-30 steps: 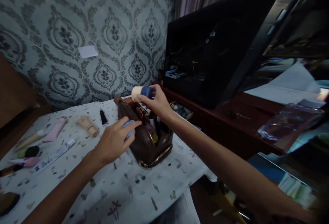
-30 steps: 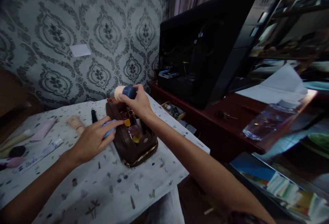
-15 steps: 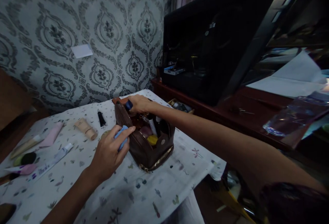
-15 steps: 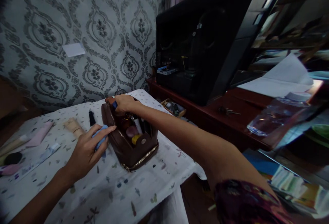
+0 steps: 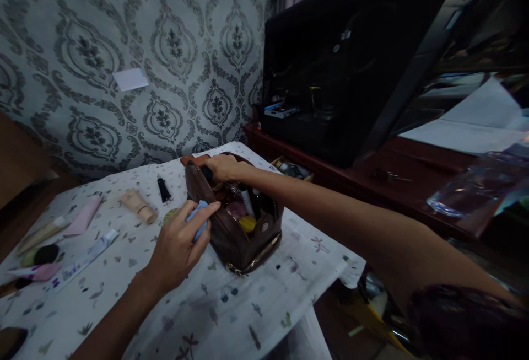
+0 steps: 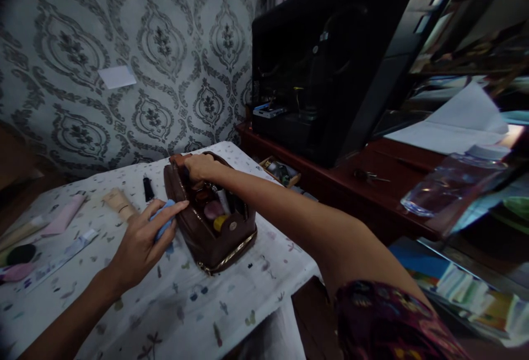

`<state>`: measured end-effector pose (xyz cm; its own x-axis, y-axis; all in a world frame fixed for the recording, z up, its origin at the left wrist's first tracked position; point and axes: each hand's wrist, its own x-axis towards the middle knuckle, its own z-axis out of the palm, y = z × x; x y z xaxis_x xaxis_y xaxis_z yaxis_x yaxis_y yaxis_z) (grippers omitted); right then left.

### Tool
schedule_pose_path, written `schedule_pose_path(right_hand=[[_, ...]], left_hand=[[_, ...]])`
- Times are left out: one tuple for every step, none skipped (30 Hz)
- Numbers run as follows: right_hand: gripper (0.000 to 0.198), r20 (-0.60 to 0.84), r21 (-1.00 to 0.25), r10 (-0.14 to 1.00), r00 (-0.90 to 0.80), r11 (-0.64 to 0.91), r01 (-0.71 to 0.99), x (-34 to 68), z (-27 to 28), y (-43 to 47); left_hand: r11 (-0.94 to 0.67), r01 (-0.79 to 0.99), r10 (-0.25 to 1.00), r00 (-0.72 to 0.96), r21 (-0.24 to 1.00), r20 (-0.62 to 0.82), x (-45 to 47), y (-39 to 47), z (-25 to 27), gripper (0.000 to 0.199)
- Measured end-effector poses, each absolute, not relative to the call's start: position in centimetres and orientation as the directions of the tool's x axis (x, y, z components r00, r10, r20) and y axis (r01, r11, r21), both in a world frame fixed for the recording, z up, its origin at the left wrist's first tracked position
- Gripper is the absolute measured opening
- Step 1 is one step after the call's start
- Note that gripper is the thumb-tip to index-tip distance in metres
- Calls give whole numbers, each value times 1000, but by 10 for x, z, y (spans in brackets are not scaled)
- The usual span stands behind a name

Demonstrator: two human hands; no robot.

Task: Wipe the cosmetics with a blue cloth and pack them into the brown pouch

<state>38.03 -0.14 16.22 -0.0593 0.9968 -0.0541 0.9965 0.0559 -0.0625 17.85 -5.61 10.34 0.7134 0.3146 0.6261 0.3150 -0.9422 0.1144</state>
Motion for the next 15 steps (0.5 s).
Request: schedule_pose_path(right_hand=[[47, -58, -67, 996, -62, 58, 996, 381, 162, -1], [46, -59, -72, 996, -64, 60, 996, 382, 162, -1], [45, -56, -76, 996, -73, 69, 995, 382, 162, -1], [44, -50, -78, 995, -83, 79, 994, 383, 161, 0], [45, -48, -79, 995, -89, 85, 993, 384, 161, 1], [48, -51, -80, 994, -94, 89, 993, 385, 160, 2], [51, -57, -83, 994, -98, 93, 992, 386, 160, 3], [54, -63, -92, 993, -102, 96, 991, 386, 159, 3], [57, -67, -102, 992, -107, 100, 990, 387, 159, 4], [59, -67, -112, 991, -113, 105, 988, 387, 159, 4], [60, -63, -123, 990, -123, 115, 986, 387, 159, 4], [61, -56, -132, 990, -133, 124, 983, 387, 159, 3], [62, -51, -137, 989, -138, 130, 982, 387, 160, 3], [63, -49, -139, 989, -142, 134, 981, 387, 160, 3], [64, -50, -137, 988, -143, 135, 981, 387, 161, 2]], left_hand=[[-943, 313, 314, 714, 116, 626, 179, -56, 103, 38], [-943, 311, 313, 716, 115, 625, 179, -56, 103, 38], [-944, 310, 309, 717, 112, 624, 179, -56, 103, 38], [-945, 310, 307, 720, 108, 623, 179, -56, 104, 38], [-945, 310, 305, 722, 104, 621, 179, -55, 104, 38], [-945, 311, 307, 725, 105, 616, 179, -55, 104, 38], [-944, 311, 309, 728, 108, 612, 179, -55, 104, 38], [-943, 312, 314, 729, 114, 608, 179, -55, 104, 38], [-943, 310, 316, 730, 119, 605, 179, -55, 104, 38], [-943, 309, 319, 731, 125, 603, 179, -55, 104, 38], [-943, 307, 319, 729, 127, 605, 179, -55, 104, 38], [-943, 306, 319, 728, 128, 607, 179, -55, 104, 38], [-944, 304, 316, 727, 127, 610, 180, -55, 104, 38], [-944, 304, 315, 726, 126, 611, 180, -55, 104, 38], [-945, 302, 312, 725, 124, 614, 180, -55, 104, 39]])
